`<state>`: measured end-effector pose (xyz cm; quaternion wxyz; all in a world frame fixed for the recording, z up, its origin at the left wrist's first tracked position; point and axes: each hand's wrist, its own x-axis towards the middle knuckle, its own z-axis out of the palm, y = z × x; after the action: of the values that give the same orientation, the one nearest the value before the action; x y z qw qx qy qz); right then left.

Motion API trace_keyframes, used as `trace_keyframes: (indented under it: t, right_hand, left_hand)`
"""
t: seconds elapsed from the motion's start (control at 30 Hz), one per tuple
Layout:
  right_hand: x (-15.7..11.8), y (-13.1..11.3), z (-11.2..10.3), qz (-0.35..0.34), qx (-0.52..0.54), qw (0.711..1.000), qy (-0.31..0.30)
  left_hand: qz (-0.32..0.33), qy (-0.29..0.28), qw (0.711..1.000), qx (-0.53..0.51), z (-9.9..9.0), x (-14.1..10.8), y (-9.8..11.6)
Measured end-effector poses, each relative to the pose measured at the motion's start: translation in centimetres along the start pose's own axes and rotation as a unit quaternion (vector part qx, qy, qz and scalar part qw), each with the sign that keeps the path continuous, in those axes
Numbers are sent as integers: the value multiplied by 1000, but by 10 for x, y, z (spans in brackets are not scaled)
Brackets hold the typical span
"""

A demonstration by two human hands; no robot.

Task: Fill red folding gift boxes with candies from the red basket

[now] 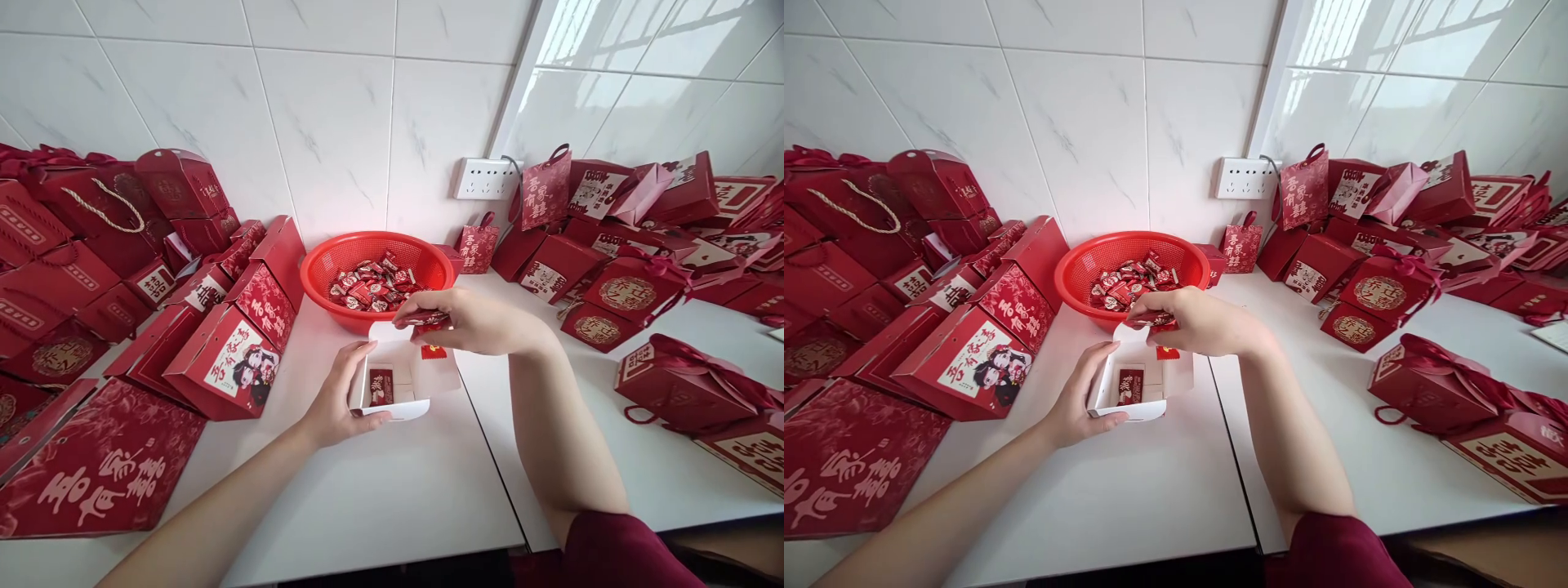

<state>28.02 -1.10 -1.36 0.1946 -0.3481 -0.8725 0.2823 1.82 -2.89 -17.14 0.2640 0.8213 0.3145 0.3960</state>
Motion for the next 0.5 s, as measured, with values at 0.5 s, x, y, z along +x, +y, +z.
trace_keyframes:
  t: [0.5]
  right_hand:
    - [106,91,-11,157,-173,963,137]
  left_hand:
    - [-28,-11,996,-80,2,-4,-8]
